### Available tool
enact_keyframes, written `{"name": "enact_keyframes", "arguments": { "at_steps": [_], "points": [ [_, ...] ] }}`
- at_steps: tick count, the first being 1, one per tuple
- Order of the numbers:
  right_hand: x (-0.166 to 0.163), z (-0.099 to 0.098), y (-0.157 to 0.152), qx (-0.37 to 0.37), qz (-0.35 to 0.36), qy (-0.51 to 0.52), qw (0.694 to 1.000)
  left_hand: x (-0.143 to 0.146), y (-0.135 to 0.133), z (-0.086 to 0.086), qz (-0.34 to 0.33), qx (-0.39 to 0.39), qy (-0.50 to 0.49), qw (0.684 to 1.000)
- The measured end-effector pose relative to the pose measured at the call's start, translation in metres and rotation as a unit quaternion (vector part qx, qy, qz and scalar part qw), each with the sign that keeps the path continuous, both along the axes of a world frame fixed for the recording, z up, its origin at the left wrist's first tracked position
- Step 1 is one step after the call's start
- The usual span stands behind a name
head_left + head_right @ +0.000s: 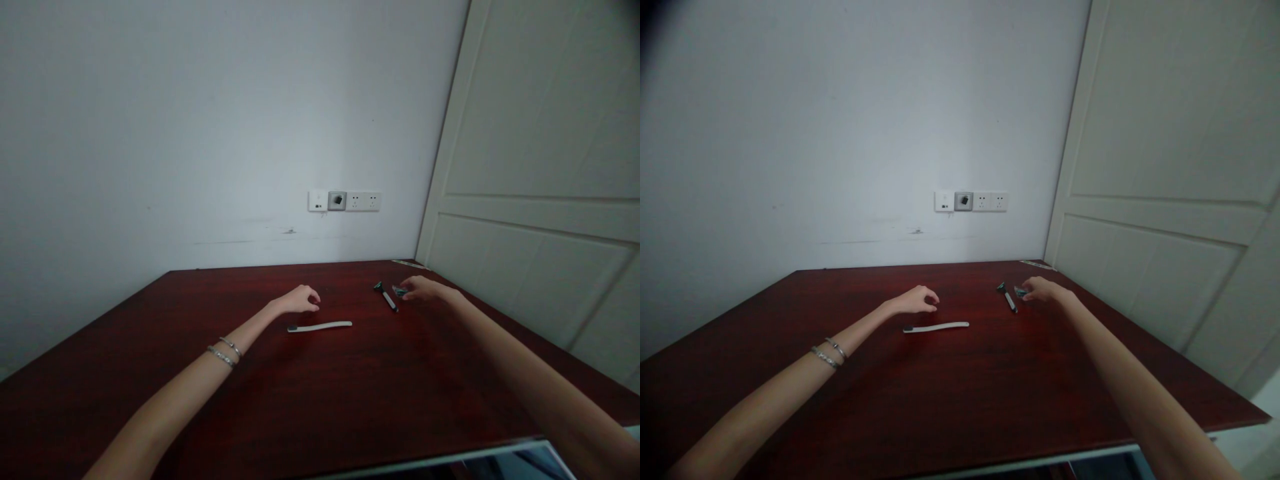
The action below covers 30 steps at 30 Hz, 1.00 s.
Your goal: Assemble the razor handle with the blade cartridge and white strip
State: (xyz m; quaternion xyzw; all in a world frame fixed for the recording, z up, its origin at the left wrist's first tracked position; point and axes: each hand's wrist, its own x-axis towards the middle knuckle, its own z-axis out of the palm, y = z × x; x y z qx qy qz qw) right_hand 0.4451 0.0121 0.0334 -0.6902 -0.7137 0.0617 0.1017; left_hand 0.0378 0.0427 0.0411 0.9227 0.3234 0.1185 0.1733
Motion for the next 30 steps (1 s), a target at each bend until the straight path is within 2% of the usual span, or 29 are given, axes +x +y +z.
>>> {"name": "enact_keyframes", "arguments": {
  "at_steps": [3,8,11,15,17,20,24,27,30],
  "points": [
    [0.005,-0.013,0.008,-0.064,0.026,0.013,0.998,-0.001,-0.001,-0.002,-0.001,-0.006,0.006,1.000],
    [0.001,-0.023,0.013,-0.065,0.051,0.023,0.996,-0.005,0.001,-0.005,0.005,-0.012,-0.004,1.000],
    [-0.001,-0.022,0.010,-0.055,0.060,0.016,0.997,-0.010,0.005,-0.006,0.012,-0.012,-0.012,1.000],
    [-0.004,-0.013,0.005,-0.055,0.020,0.007,0.998,-0.022,0.011,-0.006,0.021,-0.007,-0.017,1.000],
    [-0.012,-0.005,0.004,-0.023,0.007,-0.011,1.000,-0.030,0.015,-0.006,0.036,-0.003,-0.016,0.999],
    [-0.042,0.012,0.001,0.059,0.046,-0.035,0.997,-0.041,0.021,-0.008,0.063,0.002,-0.021,0.998],
    [-0.119,0.025,-0.016,0.071,0.178,-0.018,0.981,-0.054,0.032,-0.017,0.131,0.040,-0.043,0.990],
    [-0.176,0.022,-0.034,0.068,0.277,-0.041,0.957,-0.065,0.038,-0.029,0.194,0.078,-0.063,0.976],
    [-0.210,0.012,-0.045,0.047,0.332,-0.075,0.939,-0.080,0.040,-0.039,0.218,0.088,-0.062,0.970]
  ]
}}
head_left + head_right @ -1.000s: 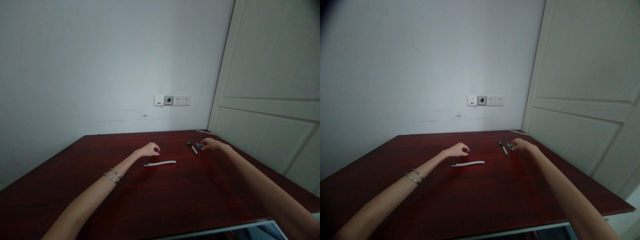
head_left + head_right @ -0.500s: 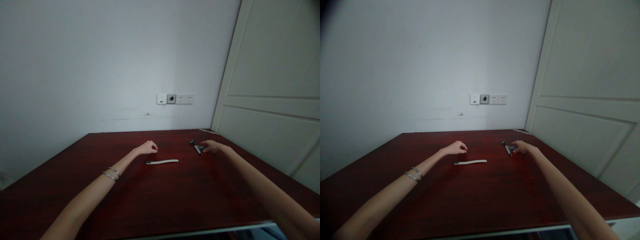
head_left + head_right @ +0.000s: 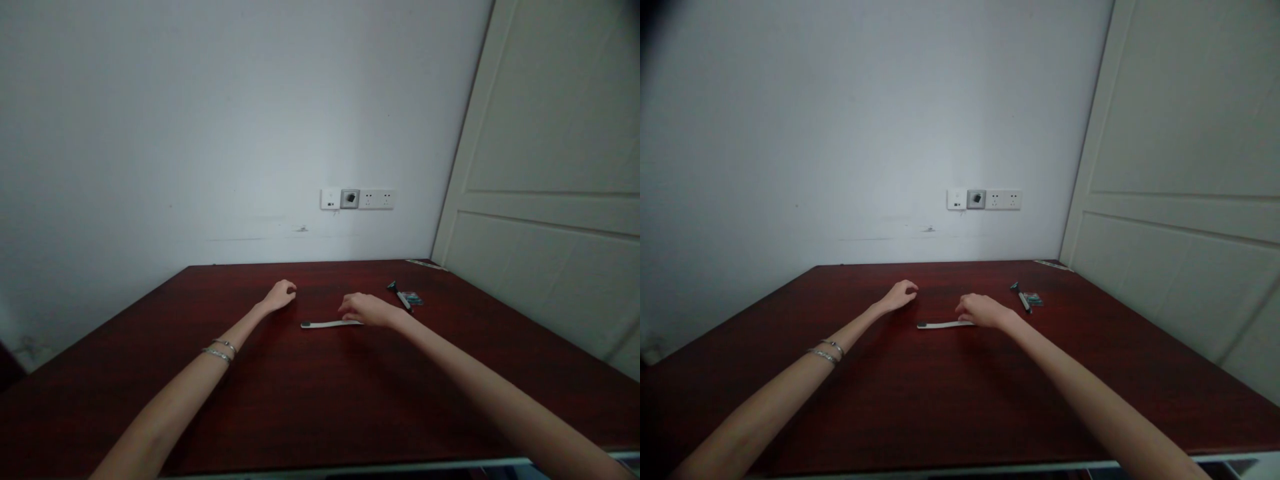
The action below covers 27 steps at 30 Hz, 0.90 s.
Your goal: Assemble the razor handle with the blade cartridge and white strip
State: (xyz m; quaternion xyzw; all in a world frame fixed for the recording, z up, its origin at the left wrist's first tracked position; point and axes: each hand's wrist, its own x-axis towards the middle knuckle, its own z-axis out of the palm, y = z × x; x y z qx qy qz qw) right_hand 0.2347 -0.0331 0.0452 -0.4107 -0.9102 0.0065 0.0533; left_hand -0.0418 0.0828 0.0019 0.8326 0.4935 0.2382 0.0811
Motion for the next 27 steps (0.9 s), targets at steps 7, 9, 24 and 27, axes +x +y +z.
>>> {"name": "enact_keyframes", "arguments": {
  "at_steps": [7,9,24,27],
  "points": [
    [-0.017,-0.013,-0.002,-0.003,-0.010,-0.032,0.999,-0.030,0.001,-0.012,0.017,0.006,-0.008,1.000],
    [-0.018,-0.013,-0.004,-0.004,-0.011,-0.027,1.000,-0.032,0.001,-0.011,0.027,0.010,-0.014,0.999],
    [0.097,-0.001,0.009,0.057,-0.431,0.220,0.873,-0.031,0.020,-0.018,0.101,0.033,-0.062,0.992],
    [0.142,-0.005,0.007,0.061,-0.537,0.202,0.817,-0.035,0.023,-0.021,0.117,0.019,-0.085,0.989]
  ]
}}
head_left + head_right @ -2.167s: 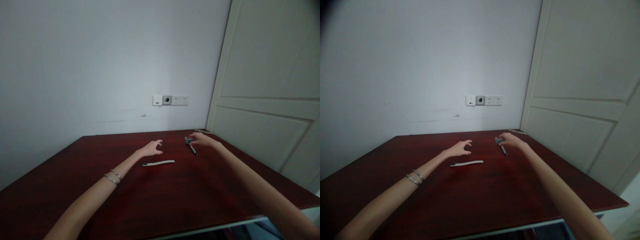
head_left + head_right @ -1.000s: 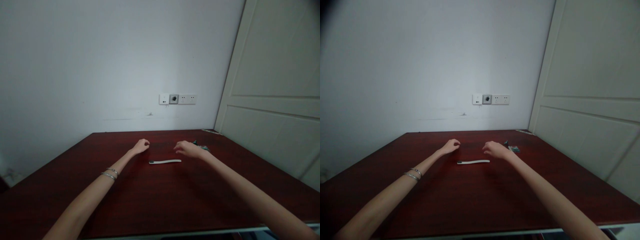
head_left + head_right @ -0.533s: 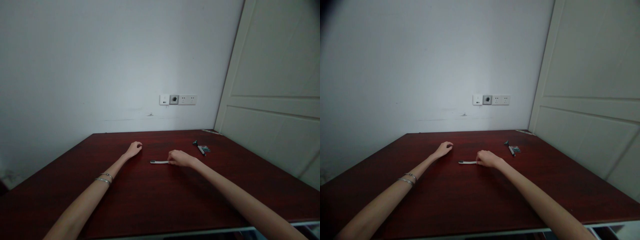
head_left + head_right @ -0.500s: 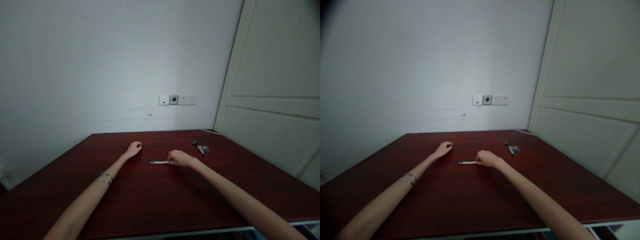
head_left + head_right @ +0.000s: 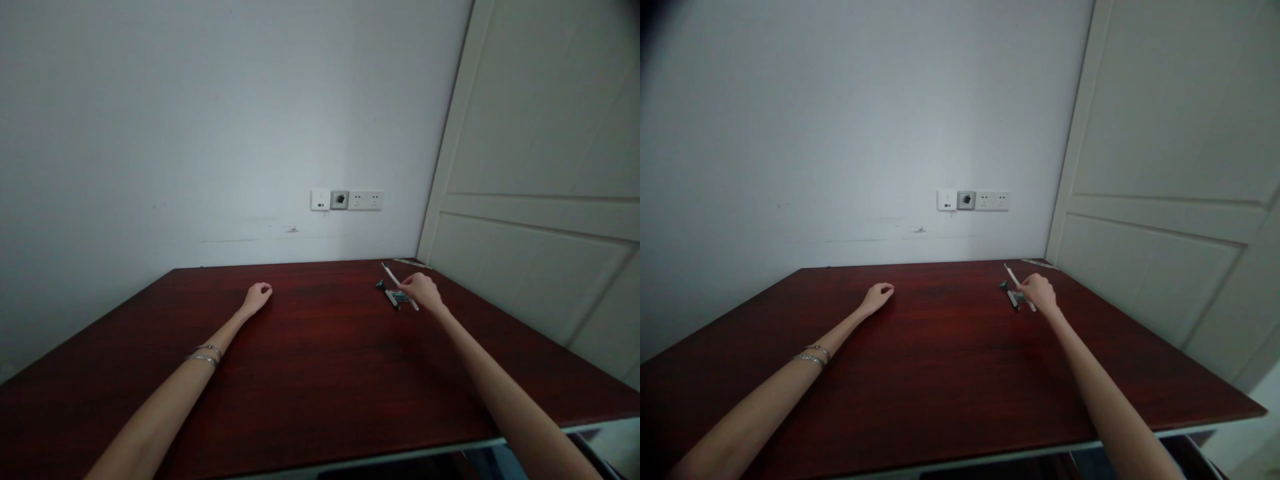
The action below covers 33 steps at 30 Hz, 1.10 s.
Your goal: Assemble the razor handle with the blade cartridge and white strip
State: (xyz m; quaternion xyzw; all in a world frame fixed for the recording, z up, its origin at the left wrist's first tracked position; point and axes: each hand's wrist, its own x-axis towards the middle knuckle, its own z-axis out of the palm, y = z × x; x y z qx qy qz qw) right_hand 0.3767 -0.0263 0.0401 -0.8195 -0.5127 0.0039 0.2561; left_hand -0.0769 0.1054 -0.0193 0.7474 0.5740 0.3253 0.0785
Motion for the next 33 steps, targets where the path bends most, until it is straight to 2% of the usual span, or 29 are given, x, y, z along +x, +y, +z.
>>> {"name": "enact_keyframes", "arguments": {
  "at_steps": [2,5,10,16,22,27,30,33],
  "points": [
    [0.021,-0.008,-0.001,-0.026,-0.045,0.008,0.999,-0.001,0.000,-0.001,0.002,-0.007,-0.015,1.000],
    [0.038,-0.024,0.003,-0.056,-0.069,0.014,0.996,-0.001,-0.001,-0.003,0.002,-0.006,-0.026,1.000],
    [0.049,-0.042,0.014,-0.078,-0.074,0.004,0.994,0.001,-0.003,-0.004,-0.001,0.004,-0.019,1.000],
    [0.052,-0.048,0.018,-0.083,-0.070,-0.012,0.994,0.001,-0.005,-0.002,-0.013,0.015,-0.007,1.000],
    [0.050,-0.044,0.015,-0.087,-0.064,-0.007,0.994,0.002,-0.007,-0.002,-0.025,0.018,-0.014,0.999],
    [0.049,-0.029,0.014,-0.066,-0.058,-0.014,0.996,0.000,-0.012,-0.002,-0.042,0.023,-0.016,0.999],
    [0.033,-0.014,0.020,-0.044,-0.030,-0.032,0.998,-0.001,-0.016,-0.004,-0.056,0.026,-0.010,0.998],
    [0.001,-0.002,0.032,-0.027,0.022,-0.051,0.998,-0.002,-0.021,-0.008,-0.079,0.033,0.020,0.996]
  ]
}}
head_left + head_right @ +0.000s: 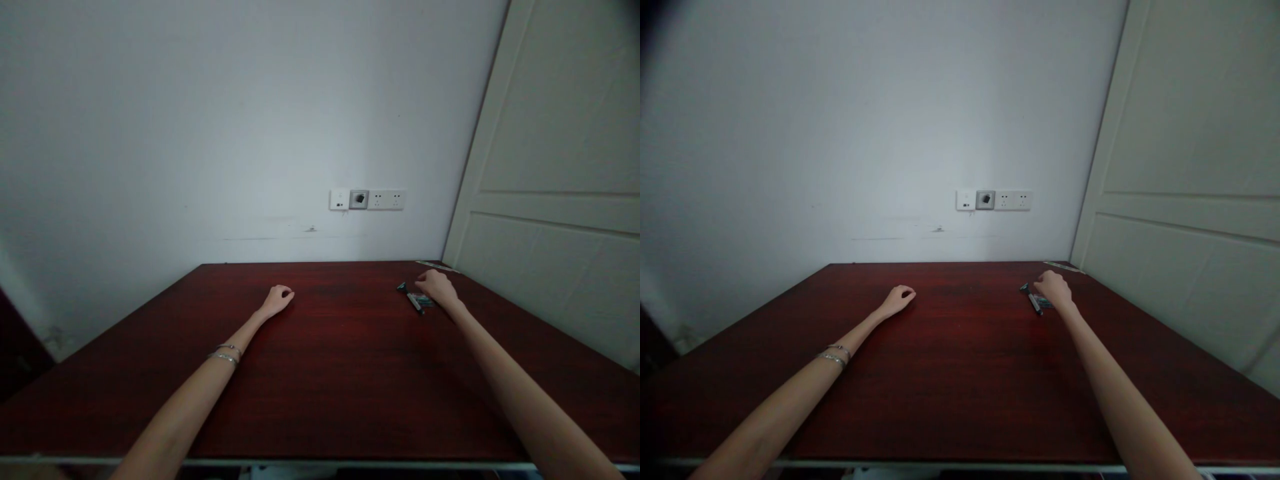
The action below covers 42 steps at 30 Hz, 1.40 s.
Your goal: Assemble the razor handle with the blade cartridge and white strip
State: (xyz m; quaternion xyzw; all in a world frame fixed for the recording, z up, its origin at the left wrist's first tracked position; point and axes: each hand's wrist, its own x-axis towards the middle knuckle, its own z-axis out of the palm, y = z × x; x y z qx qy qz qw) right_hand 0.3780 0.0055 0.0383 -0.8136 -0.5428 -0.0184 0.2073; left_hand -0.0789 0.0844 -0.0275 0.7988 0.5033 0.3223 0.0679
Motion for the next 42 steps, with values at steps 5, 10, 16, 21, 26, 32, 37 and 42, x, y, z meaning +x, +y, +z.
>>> {"name": "enact_keyframes", "arguments": {
  "at_steps": [5,10,16,21,26,32,37,42],
  "points": [
    [-0.068,0.003,0.024,-0.007,0.103,0.024,0.994,-0.001,-0.011,-0.004,0.015,-0.002,0.055,0.998],
    [-0.128,-0.014,0.039,-0.018,0.227,0.018,0.974,0.001,-0.019,-0.003,0.020,0.012,0.114,0.993],
    [-0.171,-0.045,0.031,-0.028,0.296,-0.053,0.953,0.002,-0.021,-0.004,0.025,0.015,0.139,0.990],
    [-0.189,-0.061,0.014,-0.006,0.266,-0.083,0.960,0.003,-0.021,-0.004,0.033,0.011,0.145,0.989],
    [-0.191,-0.061,0.010,0.001,0.263,-0.085,0.961,0.004,-0.022,-0.004,0.033,0.005,0.153,0.988],
    [-0.188,-0.062,0.011,-0.001,0.273,-0.088,0.958,0.007,-0.024,-0.002,0.028,-0.010,0.150,0.988],
    [-0.187,-0.063,0.011,-0.003,0.279,-0.092,0.956,0.005,-0.025,-0.002,0.026,-0.019,0.136,0.990],
    [-0.184,-0.064,0.012,-0.007,0.285,-0.096,0.954,0.003,-0.026,-0.001,0.020,-0.022,0.129,0.991]
  ]
}}
